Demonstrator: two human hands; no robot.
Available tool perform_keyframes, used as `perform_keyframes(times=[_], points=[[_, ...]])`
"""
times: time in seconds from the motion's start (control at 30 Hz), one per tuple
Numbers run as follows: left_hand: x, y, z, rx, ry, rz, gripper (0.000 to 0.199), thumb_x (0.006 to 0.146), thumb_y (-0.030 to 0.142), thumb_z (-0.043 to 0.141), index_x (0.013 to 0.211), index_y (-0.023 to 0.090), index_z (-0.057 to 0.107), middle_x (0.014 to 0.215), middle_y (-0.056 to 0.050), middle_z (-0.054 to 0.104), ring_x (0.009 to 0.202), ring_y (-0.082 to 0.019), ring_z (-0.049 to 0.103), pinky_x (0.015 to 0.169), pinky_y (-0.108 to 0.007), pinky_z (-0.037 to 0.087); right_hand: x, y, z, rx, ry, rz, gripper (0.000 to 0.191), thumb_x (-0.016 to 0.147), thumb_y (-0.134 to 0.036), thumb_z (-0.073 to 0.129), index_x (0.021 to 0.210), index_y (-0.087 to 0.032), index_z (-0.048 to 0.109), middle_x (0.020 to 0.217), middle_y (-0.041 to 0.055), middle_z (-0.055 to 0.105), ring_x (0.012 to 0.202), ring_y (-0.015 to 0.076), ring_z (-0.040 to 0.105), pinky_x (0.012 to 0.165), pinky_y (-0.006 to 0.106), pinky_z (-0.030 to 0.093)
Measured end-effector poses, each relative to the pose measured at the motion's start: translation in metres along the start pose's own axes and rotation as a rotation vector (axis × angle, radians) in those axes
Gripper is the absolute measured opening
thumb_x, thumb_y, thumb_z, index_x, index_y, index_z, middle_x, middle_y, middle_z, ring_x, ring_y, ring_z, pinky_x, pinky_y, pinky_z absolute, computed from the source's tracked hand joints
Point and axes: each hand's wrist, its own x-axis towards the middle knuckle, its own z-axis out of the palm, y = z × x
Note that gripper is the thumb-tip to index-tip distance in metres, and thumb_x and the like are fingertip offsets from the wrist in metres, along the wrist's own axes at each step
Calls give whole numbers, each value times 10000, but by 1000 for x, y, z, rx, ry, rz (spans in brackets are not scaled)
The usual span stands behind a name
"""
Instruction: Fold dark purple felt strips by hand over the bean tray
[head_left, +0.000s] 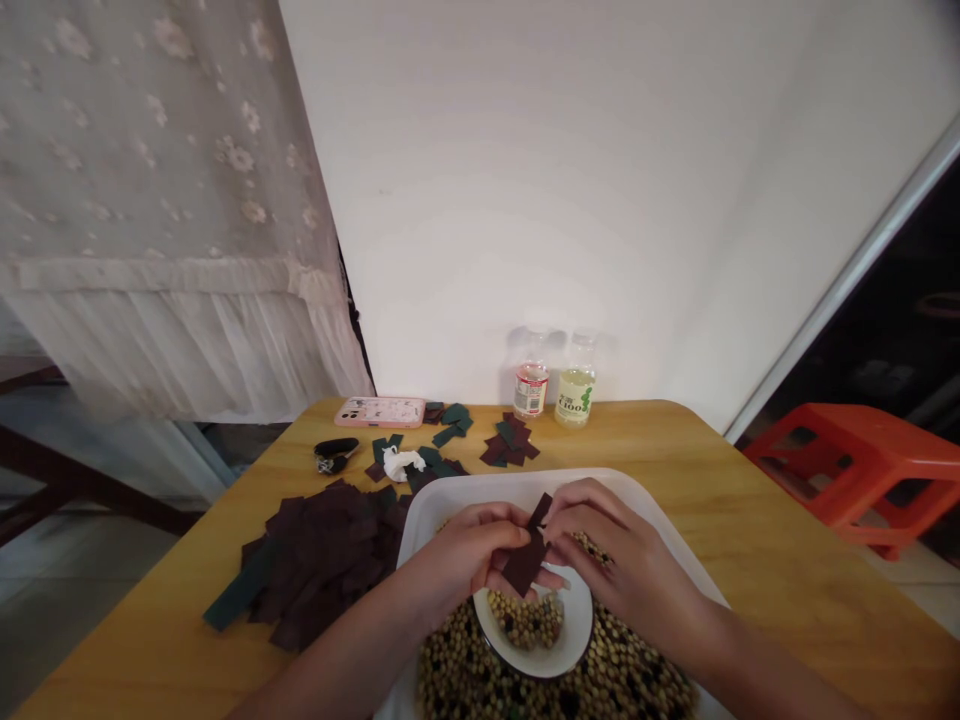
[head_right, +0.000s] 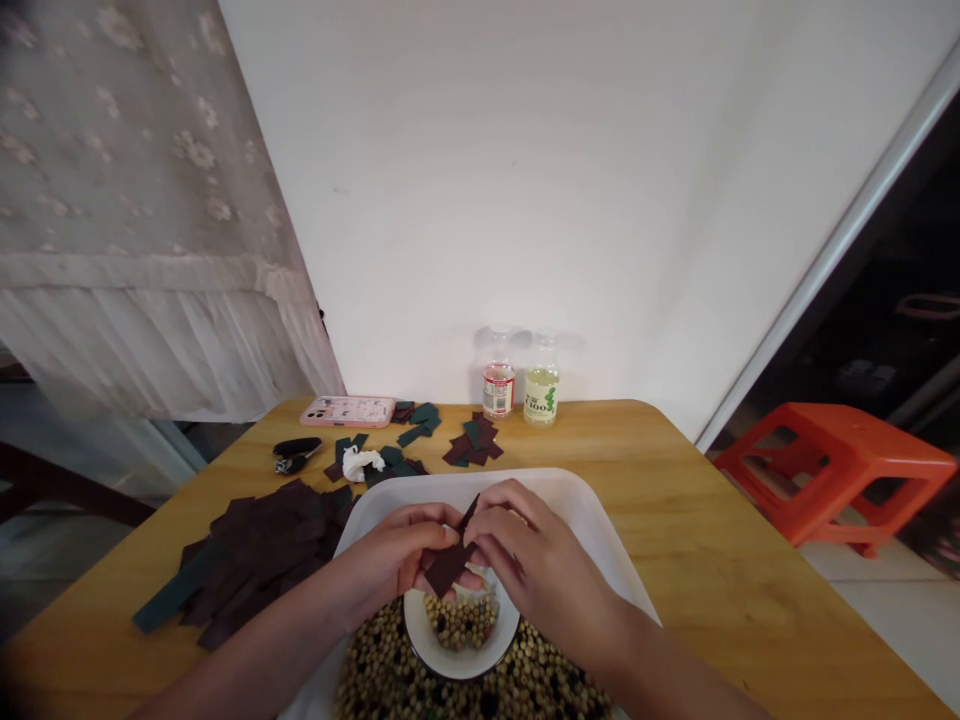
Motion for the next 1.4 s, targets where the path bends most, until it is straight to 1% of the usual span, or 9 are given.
perform_keyframes(times=[0.27, 0.43, 0.57, 0.73, 0.87, 1.0, 1.17, 1.3, 1.4], points=[[-1, 0, 1, 7, -3, 2, 180, 629, 201, 567, 795, 140, 532, 675, -52, 660, 615, -187, 659, 519, -234, 477, -1, -2, -1, 36, -68, -36, 216, 801, -34, 430, 861, -215, 532, 856, 28, 506, 779, 135, 528, 662, 256, 458], [-1, -2, 0, 30, -42, 12, 172, 670, 229, 554, 812, 132, 548, 754, -86, 673, 665, -194, 663, 530, -231, 476, -1, -1, -2, -6, 11, 11, 222, 799, -29, 408, 848, -208, 530, 822, 30, 480, 738, 138, 523, 619, 257, 458], [-1, -2, -1, 32, -31, 2, 164, 650, 229, 573, 781, 137, 540, 724, -78, 671, 639, -199, 661, 535, -247, 482, -1, -2, -1, 14, -26, -2, 228, 797, -34, 411, 852, -214, 540, 811, 27, 489, 719, 135, 531, 604, 249, 464], [-1, 1, 1, 38, -27, 12, 190, 649, 251, 570, 798, 136, 541, 742, -84, 675, 655, -196, 662, 521, -231, 477, 0, -3, 0, -16, 45, 21, 209, 806, -50, 402, 835, -206, 539, 800, 38, 516, 728, 149, 550, 601, 255, 475], [-1, 2, 3, 55, -7, -2, 170, 630, 240, 576, 762, 140, 537, 711, -72, 674, 614, -184, 659, 505, -220, 471, 1, -4, 0, 3, 7, 6, 207, 812, -55, 405, 836, -210, 540, 781, 30, 520, 700, 140, 546, 595, 247, 470], [-2, 1, 2, 68, -41, -14, 202, 652, 259, 574, 811, 136, 555, 754, -90, 683, 634, -187, 661, 486, -210, 470, 2, -4, -2, -8, 62, 51, 192, 812, -54, 408, 812, -204, 528, 781, 30, 514, 710, 141, 547, 612, 253, 474], [-3, 1, 3, 53, -50, -21, 194, 656, 246, 583, 806, 124, 569, 750, -96, 686, 626, -185, 663, 495, -207, 481, 1, -4, -2, 13, 21, 55, 189, 811, -57, 408, 808, -208, 521, 786, 29, 514, 709, 141, 553, 602, 248, 478], [-3, -1, 1, 45, -83, -11, 224, 683, 240, 565, 867, 116, 586, 779, -105, 688, 646, -178, 664, 525, -211, 487, 2, -3, -2, -13, 80, 80, 172, 798, -53, 433, 786, -204, 515, 754, 22, 517, 703, 143, 544, 615, 256, 469], [-3, -1, 0, 60, -85, -14, 199, 677, 249, 576, 834, 126, 586, 770, -99, 689, 659, -186, 665, 533, -217, 485, 2, -3, -2, 3, 58, 61, 174, 799, -59, 429, 783, -208, 519, 754, 23, 523, 694, 142, 552, 599, 247, 472]])
